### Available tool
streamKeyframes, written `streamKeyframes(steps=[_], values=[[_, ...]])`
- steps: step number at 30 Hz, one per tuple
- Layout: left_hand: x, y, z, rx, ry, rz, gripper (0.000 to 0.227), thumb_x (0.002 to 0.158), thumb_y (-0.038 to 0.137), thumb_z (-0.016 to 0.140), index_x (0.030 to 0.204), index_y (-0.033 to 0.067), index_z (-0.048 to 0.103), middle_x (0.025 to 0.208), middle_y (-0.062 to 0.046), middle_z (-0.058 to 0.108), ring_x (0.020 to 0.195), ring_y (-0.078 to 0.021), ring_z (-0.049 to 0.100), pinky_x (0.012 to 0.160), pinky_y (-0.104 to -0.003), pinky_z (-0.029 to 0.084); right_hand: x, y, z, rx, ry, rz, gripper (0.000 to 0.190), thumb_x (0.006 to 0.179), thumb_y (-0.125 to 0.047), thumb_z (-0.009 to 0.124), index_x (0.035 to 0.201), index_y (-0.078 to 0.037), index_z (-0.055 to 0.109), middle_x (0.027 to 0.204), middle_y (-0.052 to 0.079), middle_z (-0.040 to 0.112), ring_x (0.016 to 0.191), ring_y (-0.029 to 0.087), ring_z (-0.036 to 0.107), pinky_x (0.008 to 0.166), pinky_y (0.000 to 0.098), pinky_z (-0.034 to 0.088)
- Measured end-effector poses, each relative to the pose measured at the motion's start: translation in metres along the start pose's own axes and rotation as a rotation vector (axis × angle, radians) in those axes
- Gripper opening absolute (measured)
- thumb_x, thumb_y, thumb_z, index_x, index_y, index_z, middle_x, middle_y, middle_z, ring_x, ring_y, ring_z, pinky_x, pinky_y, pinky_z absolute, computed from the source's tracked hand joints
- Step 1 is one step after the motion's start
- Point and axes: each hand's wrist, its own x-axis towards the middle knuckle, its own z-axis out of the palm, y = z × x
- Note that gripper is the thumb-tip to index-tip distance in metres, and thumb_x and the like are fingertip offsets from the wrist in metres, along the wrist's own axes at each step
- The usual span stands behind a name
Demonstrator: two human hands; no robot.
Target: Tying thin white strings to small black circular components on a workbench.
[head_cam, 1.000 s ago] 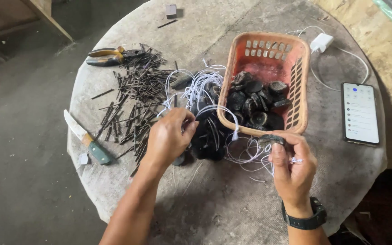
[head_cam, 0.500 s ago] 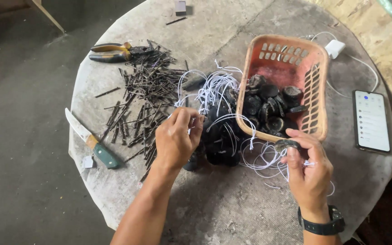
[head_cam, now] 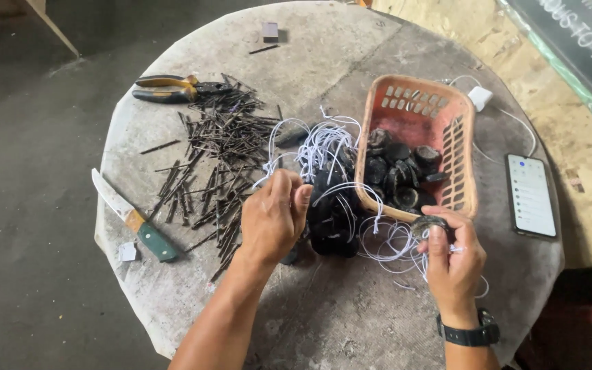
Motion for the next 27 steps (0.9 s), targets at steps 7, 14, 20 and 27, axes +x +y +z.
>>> streamKeyframes(steps=[7,14,20,27], values=[[-0.001,-0.004,-0.002,-0.011,0.019,0.014,0.028,0.092,0.029,0.032,0.078,0.008,0.044,0.06,0.0,0.043,0.04,-0.0077,0.032,0.029,-0.022,0.025,0.001,-0.002,0.0,0.006,-0.01,0.024,0.022,0.091,-0.018,0.038,0.091,0.001,0.048,0.099,0.014,0.059,0.047,0.012,0.054,0.043,0.0194,0.041],[0.001,0.001,0.001,-0.042,-0.039,-0.003,0.012,0.088,0.015,0.041,0.08,0.0097,0.048,0.072,-0.007,0.05,0.059,-0.0262,0.05,0.054,-0.038,0.039,0.008,-0.002,-0.007,0.004,0.052,0.123,0.022,0.087,-0.017,0.04,0.095,-0.001,0.052,0.096,0.011,0.058,0.068,0.016,0.058,0.045,0.0195,0.052],[0.005,-0.004,0.002,0.045,0.019,-0.045,0.006,0.088,0.007,0.04,0.086,0.0054,0.045,0.083,-0.007,0.052,0.067,-0.0226,0.052,0.051,-0.032,0.041,0.013,0.009,-0.006,-0.005,0.03,0.014,0.028,0.087,-0.027,0.038,0.09,-0.004,0.053,0.091,0.009,0.062,0.053,0.009,0.056,0.042,0.0164,0.043],[0.015,0.002,0.0,0.086,0.066,0.107,0.007,0.089,0.005,0.042,0.084,0.0048,0.046,0.074,-0.007,0.052,0.059,-0.0184,0.048,0.048,-0.027,0.038,0.015,0.014,-0.004,-0.002,0.017,0.026,0.028,0.086,-0.027,0.038,0.088,-0.004,0.053,0.09,0.009,0.062,0.052,0.007,0.054,0.039,0.015,0.038]])
